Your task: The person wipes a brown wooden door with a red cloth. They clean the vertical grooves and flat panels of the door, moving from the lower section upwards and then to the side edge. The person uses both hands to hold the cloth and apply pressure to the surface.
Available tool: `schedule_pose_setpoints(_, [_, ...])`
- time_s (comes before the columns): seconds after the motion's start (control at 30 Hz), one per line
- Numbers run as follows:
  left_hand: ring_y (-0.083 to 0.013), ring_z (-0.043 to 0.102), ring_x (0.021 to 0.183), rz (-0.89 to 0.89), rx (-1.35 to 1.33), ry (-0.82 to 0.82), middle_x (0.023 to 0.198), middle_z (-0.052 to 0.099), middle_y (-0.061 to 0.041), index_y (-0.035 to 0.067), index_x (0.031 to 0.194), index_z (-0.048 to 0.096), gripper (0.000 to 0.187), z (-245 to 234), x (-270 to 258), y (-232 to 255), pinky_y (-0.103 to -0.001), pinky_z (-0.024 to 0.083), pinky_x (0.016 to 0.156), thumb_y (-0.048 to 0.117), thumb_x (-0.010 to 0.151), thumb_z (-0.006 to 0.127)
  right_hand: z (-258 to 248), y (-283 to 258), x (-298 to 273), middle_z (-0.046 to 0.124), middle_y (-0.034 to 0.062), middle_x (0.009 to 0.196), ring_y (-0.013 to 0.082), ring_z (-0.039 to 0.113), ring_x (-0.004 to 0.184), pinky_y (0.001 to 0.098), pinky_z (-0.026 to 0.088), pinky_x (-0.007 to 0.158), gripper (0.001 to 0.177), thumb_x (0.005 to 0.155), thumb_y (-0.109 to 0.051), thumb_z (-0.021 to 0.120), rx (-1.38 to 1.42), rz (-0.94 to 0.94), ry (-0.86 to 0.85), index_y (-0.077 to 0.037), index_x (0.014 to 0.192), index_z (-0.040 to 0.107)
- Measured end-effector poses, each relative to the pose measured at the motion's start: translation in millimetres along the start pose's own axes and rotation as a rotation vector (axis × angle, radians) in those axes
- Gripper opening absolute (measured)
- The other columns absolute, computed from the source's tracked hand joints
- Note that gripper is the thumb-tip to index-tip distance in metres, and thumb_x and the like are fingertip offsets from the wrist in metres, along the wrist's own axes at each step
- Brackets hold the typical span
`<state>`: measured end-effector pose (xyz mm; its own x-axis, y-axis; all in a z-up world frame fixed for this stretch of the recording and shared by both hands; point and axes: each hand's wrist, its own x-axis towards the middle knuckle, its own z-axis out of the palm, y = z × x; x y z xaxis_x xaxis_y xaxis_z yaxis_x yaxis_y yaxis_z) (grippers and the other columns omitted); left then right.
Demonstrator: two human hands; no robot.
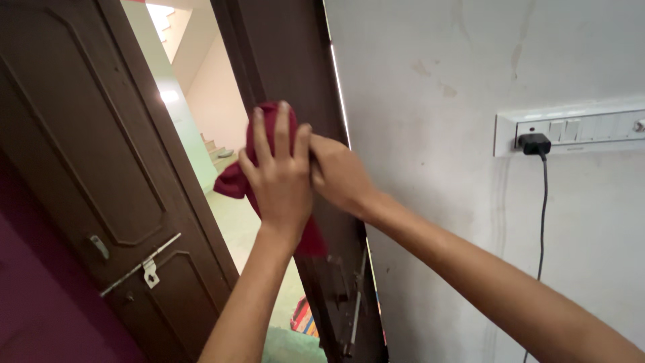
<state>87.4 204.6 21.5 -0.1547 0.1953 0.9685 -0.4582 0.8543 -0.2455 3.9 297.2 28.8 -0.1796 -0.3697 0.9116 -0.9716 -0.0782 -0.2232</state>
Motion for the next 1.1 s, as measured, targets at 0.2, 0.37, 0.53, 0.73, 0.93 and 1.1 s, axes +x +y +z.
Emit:
schedule_pose_setpoints(0.2, [-0.0324,0.043,0.147,0.286,0.121,-0.023,0.154,0.051,-0.006,0.014,0.124,0.071,0.036,2.6,-10.7,-4.7,-0.067,0.041,0.105,0.020,0.089,0.076,2.3,33.8,-16.8,0.066,0.0253,0.122,0.0427,0.058,0.122,0.0502,0.042,0.113,0.038,0.083,0.000,0.063,-0.153,-0.276,-0.068,0.007,0.120,0.062])
schedule_pose_setpoints(0.37, [-0.0303,0.045,0.144,0.173,0.166,-0.019,0.151,0.054,-0.005,0.016,0.115,0.073,0.036,10.6,25.6,-1.5,-0.066,0.041,0.106,0.018,0.080,0.077,-5.3,34.0,9.5,0.065,0.0268,0.128,0.0442,0.056,0.127,0.0492,0.042,0.112,0.040,0.083,0.000,0.063,-0.141,-0.305,0.043,0.008,0.122,0.061])
schedule_pose_setpoints(0.53, [-0.0285,0.045,0.146,0.250,0.201,-0.026,0.151,0.055,-0.005,0.016,0.114,0.073,0.030,14.4,4.4,4.9,-0.066,0.039,0.110,0.019,0.085,0.077,0.9,40.8,-17.4,0.064,0.0242,0.129,0.0409,0.056,0.128,0.0491,0.041,0.113,0.040,0.086,-0.003,0.064,-0.164,-0.209,-0.052,0.008,0.124,0.060])
schedule_pose_setpoints(0.73, [-0.0267,0.047,0.142,0.350,0.269,-0.086,0.148,0.057,-0.007,0.015,0.123,0.073,0.040,28.8,0.5,14.0,-0.066,0.037,0.109,0.025,0.084,0.072,-19.2,60.3,-21.5,0.060,0.0237,0.137,0.0382,0.052,0.135,0.0503,0.035,0.117,0.048,0.084,-0.005,0.065,-0.354,-0.434,-0.135,0.007,0.129,0.059])
schedule_pose_setpoints(0.93, [-0.0256,0.049,0.140,0.361,0.212,-0.130,0.146,0.058,-0.008,0.012,0.125,0.071,0.044,24.9,6.5,16.2,-0.063,0.037,0.108,0.022,0.083,0.072,-29.4,80.7,-21.1,0.067,0.0167,0.132,0.0335,0.060,0.130,0.0478,0.042,0.116,0.043,0.085,0.001,0.063,-0.482,-0.493,-0.113,0.000,0.128,0.063])
schedule_pose_setpoints(1.1, [-0.0229,0.051,0.139,0.335,0.127,-0.061,0.145,0.061,-0.004,0.017,0.113,0.075,0.030,14.3,3.5,7.8,-0.062,0.038,0.111,0.015,0.082,0.072,-156.1,208.6,-67.4,0.060,0.0212,0.141,0.0388,0.056,0.132,0.0504,0.042,0.113,0.042,0.101,0.000,0.064,-0.727,-0.278,0.429,0.004,0.142,0.057])
